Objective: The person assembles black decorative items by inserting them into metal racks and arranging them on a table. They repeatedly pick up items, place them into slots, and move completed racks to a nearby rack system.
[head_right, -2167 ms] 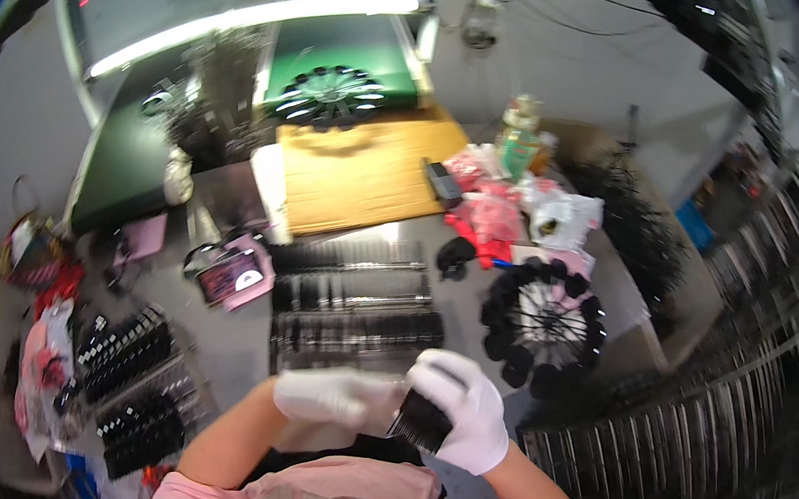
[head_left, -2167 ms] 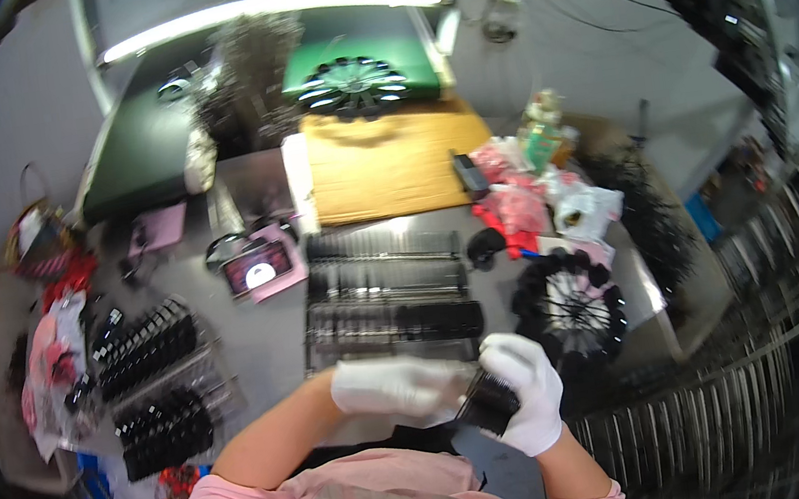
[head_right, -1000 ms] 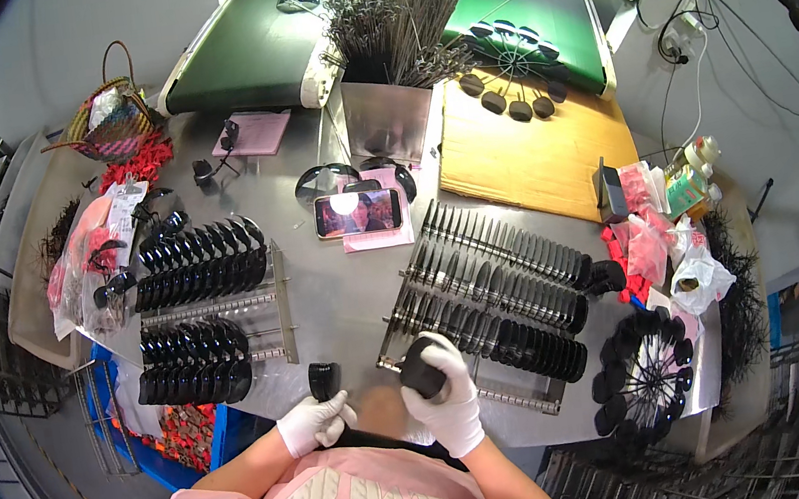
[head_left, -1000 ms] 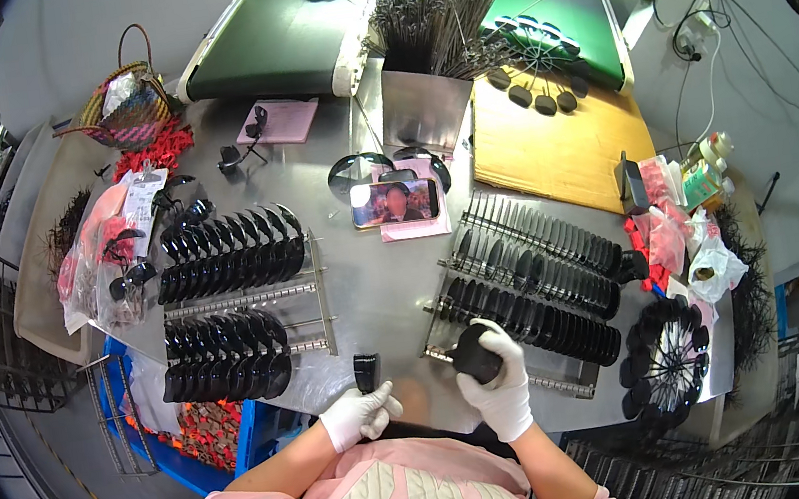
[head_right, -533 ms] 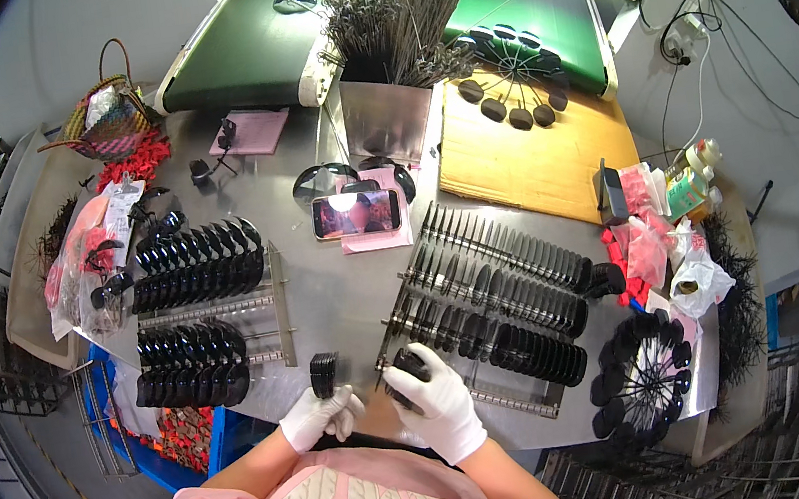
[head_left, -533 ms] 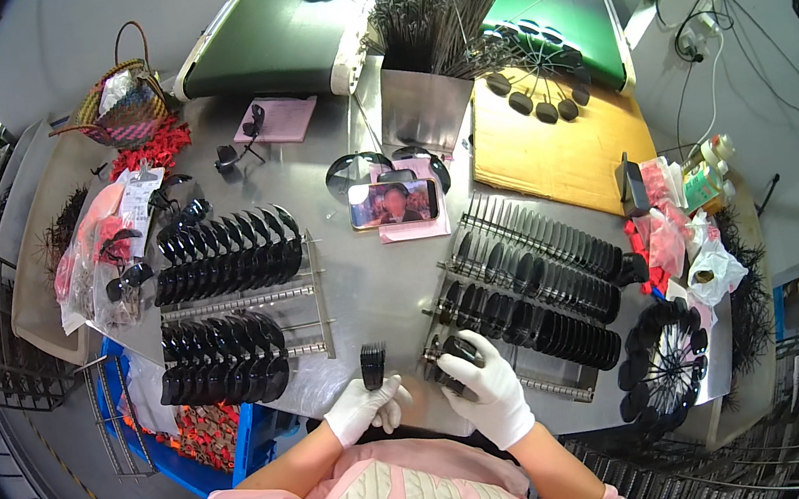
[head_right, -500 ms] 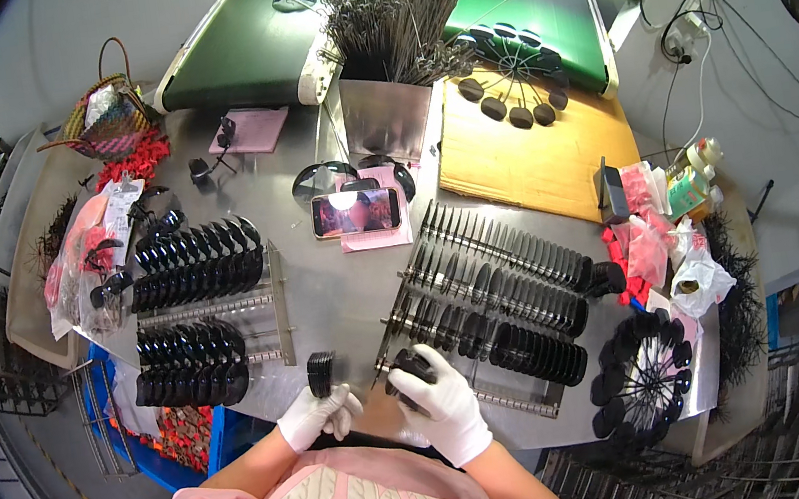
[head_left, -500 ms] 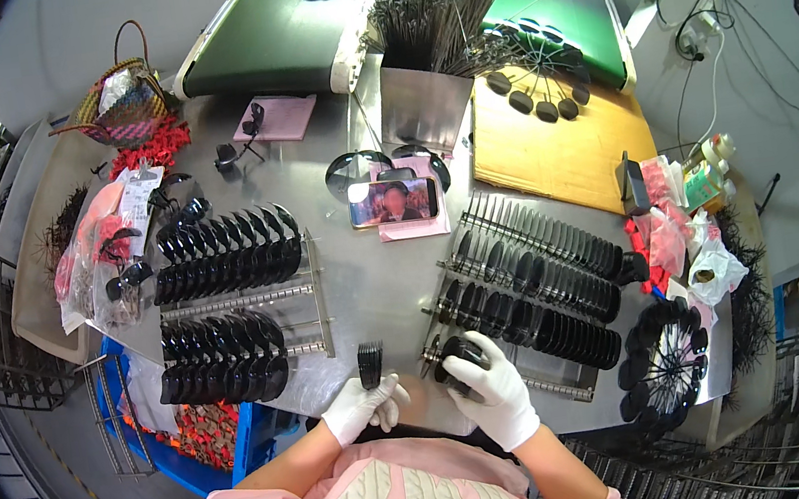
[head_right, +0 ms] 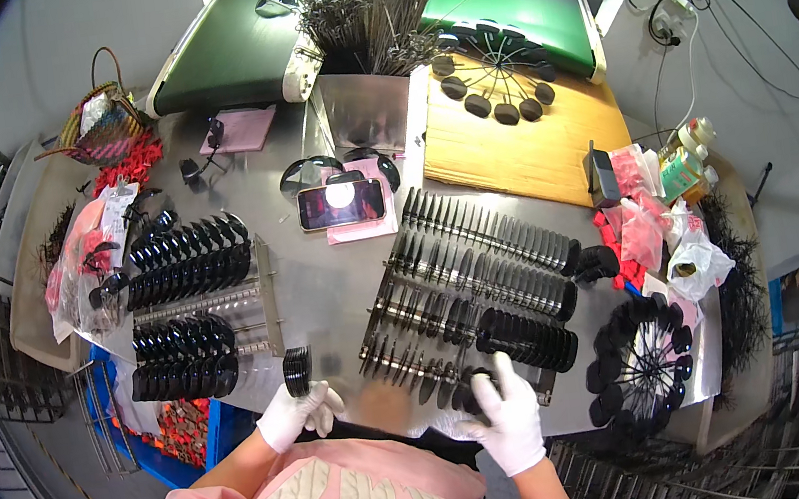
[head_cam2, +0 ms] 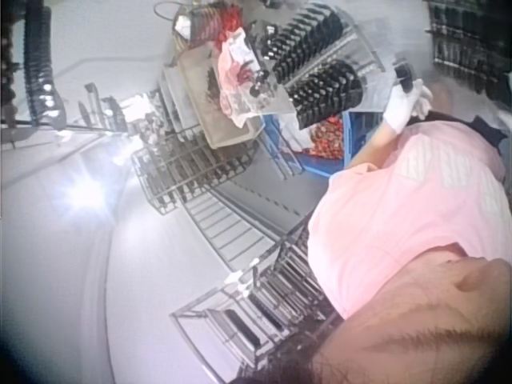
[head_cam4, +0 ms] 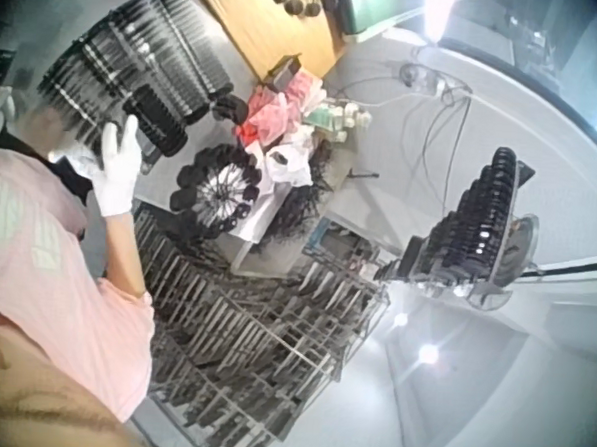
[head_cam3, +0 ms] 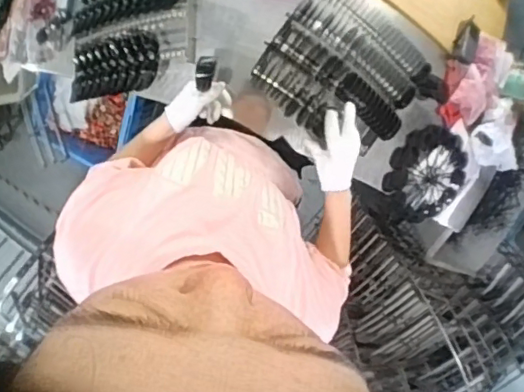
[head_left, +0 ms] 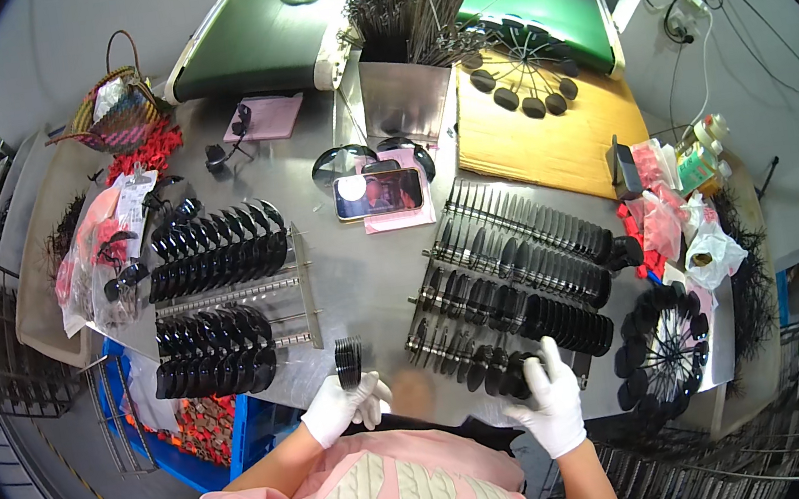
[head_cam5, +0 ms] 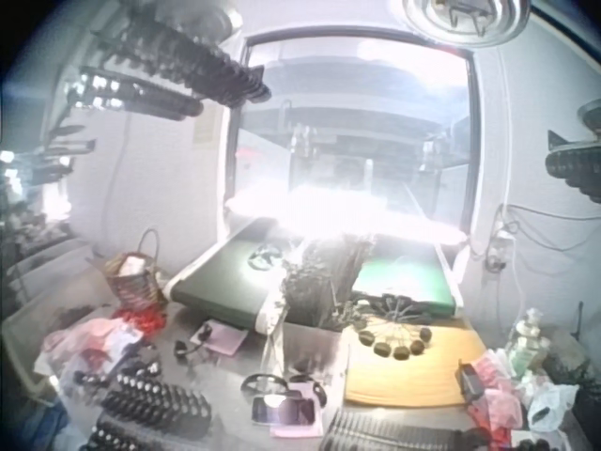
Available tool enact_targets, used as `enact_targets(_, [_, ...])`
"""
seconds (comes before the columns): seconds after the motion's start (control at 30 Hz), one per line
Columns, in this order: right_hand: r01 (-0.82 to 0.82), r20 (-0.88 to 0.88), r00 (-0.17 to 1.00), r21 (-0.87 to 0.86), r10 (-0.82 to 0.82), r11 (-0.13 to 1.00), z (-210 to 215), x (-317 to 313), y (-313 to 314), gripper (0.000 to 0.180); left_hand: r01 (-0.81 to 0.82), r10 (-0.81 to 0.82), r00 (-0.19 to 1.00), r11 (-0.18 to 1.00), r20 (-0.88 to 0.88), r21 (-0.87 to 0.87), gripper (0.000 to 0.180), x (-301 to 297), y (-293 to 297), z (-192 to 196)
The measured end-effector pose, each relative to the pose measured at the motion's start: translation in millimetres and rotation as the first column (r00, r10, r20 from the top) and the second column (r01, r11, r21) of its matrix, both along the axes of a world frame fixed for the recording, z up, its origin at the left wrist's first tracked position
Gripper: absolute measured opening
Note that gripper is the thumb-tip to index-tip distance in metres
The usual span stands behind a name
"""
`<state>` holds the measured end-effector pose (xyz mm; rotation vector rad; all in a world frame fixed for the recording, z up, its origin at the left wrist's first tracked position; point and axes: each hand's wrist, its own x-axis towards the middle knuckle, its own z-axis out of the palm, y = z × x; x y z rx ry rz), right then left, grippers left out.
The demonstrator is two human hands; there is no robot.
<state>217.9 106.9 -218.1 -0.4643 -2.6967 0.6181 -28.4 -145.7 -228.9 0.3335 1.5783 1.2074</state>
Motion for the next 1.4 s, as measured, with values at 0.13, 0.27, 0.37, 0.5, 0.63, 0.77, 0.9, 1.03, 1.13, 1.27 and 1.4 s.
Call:
enact_targets(0.13, [-0.019,-0.017,1.000,0.145,0.021,0.989,27.7,-24.3,-8.7,0.088,0.085,-0.088,0.996,0.992,0.029,0.096,0.043,11.7,8.2,5.8])
enact_targets(0.27, [-0.168,-0.152,0.975,-0.021,0.163,0.986,65.9,-36.7,-21.1,0.080,0.233,-0.253,0.967,0.925,0.027,0.301,0.018,39.8,39.6,10.2])
enact_targets(0.37, [-0.271,0.004,0.962,-0.158,0.275,0.950,79.2,-41.8,-40.9,0.060,0.537,-0.409,0.820,0.792,-0.400,0.291,0.027,70.1,78.5,12.6])
enact_targets(0.5, [-0.131,-0.306,0.951,-0.512,-0.038,0.849,78.5,-22.4,-56.8,0.056,0.677,-0.592,0.577,0.732,-0.563,-0.076,0.030,88.3,100.7,28.5])
enact_targets(0.63, [-0.241,-0.245,0.788,-0.967,-0.565,0.085,63.3,15.5,-42.0,0.064,0.854,-0.350,0.180,0.519,-0.919,-0.030,0.041,62.0,103.8,59.0])
enact_targets(0.77, [-0.186,-0.226,0.744,-0.974,-0.628,0.130,33.9,33.4,-6.6,0.061,0.804,-0.160,-0.360,0.448,-0.919,-0.392,0.082,9.2,125.5,72.4])
enact_targets(0.9, [0.076,-0.180,0.811,-0.911,-0.556,0.406,7.5,40.6,-2.5,0.065,0.768,-0.191,-0.496,0.360,-0.847,-0.530,0.083,-16.4,134.5,54.4])
enact_targets(1.03, [0.149,-0.367,0.877,-0.406,-0.310,0.902,-12.7,21.5,-3.4,0.069,0.847,-0.214,-0.313,0.378,-0.925,-0.374,0.087,-10.9,138.2,31.9])
enact_targets(1.13, [-0.011,-0.381,0.921,-0.223,-0.076,0.975,-14.9,2.3,5.1,0.070,0.862,-0.193,-0.218,0.422,-0.957,-0.282,0.088,-9.4,144.8,34.4])
enact_targets(1.27, [-0.152,-0.197,0.971,-0.083,0.134,0.985,0.0,-6.5,18.5,0.054,0.893,-0.370,-0.247,0.272,-0.895,-0.359,0.083,-25.4,149.7,68.6])
enact_targets(1.4, [-0.096,-0.065,0.994,-0.155,0.087,0.983,14.9,10.6,23.3,0.050,0.559,-0.199,-0.276,0.762,-0.940,-0.326,0.056,-78.5,159.3,119.6])
